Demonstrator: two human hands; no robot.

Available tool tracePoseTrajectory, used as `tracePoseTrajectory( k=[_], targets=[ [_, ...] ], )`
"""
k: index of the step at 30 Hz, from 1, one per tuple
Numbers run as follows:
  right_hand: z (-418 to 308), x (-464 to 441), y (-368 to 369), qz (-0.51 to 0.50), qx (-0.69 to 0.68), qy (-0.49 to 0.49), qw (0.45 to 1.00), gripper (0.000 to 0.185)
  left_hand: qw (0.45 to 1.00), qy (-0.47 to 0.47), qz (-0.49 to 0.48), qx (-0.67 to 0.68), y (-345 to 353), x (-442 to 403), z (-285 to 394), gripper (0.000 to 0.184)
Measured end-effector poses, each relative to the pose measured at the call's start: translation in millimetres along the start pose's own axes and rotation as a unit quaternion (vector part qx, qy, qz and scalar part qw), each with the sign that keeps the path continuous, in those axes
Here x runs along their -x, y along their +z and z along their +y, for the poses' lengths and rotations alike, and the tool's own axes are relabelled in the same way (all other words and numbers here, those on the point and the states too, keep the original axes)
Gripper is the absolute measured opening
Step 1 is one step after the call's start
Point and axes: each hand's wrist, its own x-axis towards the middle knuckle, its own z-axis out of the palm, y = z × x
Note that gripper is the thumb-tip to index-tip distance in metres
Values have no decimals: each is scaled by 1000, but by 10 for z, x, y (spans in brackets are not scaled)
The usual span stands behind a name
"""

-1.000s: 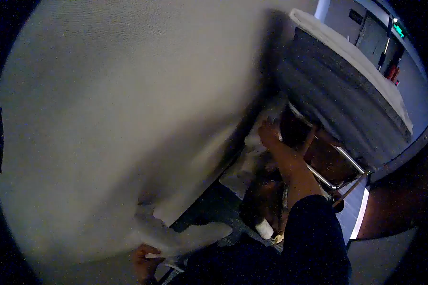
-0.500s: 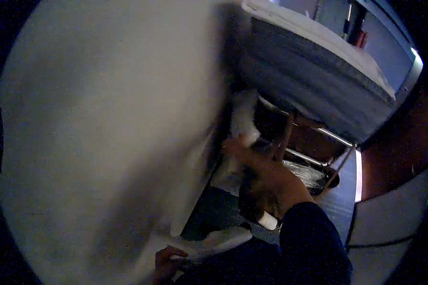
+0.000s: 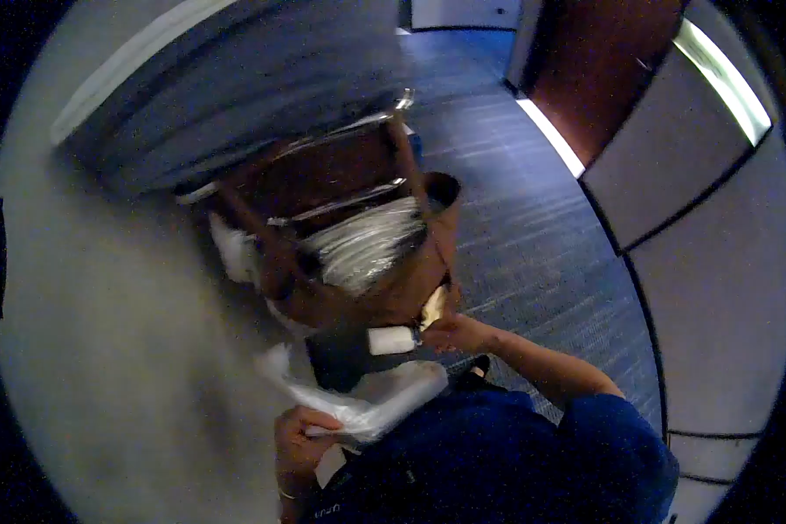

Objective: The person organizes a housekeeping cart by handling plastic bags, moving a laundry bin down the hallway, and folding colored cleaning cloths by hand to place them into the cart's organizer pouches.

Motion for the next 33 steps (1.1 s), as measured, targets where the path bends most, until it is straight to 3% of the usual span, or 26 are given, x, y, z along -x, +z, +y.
tracePoseTrajectory(
  k=[5, 7, 10, 11, 13, 16, 17, 18, 20, 25, 27, 28, 30, 33],
  targets=[
    [-160, 1641, -728, 93, 39, -107, 989, 36, 998, -52, -25, 19, 1088, -318, 583, 21],
    [-266, 2091, -946, 89, 92, -283, 951, 39, 996, -57, -33, 56, 1583, -537, 627, 22],
    [-349, 2509, -979, 162, 281, -398, 858, 52, 992, -33, -46, 109, 2109, -691, 863, 22],
    [-412, 2632, -1330, 166, 275, -402, 858, 52, 993, -20, -56, 98, 2442, -970, 1097, 21],
    [-389, 2766, -1460, 223, 334, -400, 824, 57, 995, 20, -90, 50, 2682, -1094, 1371, 21],
    [-77, 2683, -1732, 225, 325, -352, 848, 60, 987, 19, -157, 10, 2929, -1304, 1285, 21],
    [-45, 2729, -1834, 263, 354, -324, 837, 53, 979, 66, -186, -49, 3065, -1437, 1343, 21],
    [-16, 2779, -1958, 251, 356, -329, 837, 53, 975, 34, -215, -40, 3190, -1557, 1384, 21],
    [52, 2839, -2255, 180, 318, -294, 883, 45, 964, 42, -261, -11, 3477, -1812, 1349, 24],
    [146, 2884, -3123, 1, 313, -198, 929, 19, 939, 68, -336, 45, 4148, -2684, 985, 37],
    [-27, 2859, -3535, -40, 300, -69, 951, 8, 918, 58, -381, 89, 4457, -3151, 784, 42],
    [-95, 2773, -3763, -61, 308, -59, 948, 8, 903, 28, -405, 141, 4645, -3381, 715, 44],
    [-197, 2693, -4171, -105, 162, -90, 977, 10, 885, 4, -436, 162, 5048, -3922, 628, 50],
    [-490, 2663, -4713, -84, 126, -67, 986, 18, 922, 41, -368, 112, 5704, -4439, 481, 53]
  ],
)
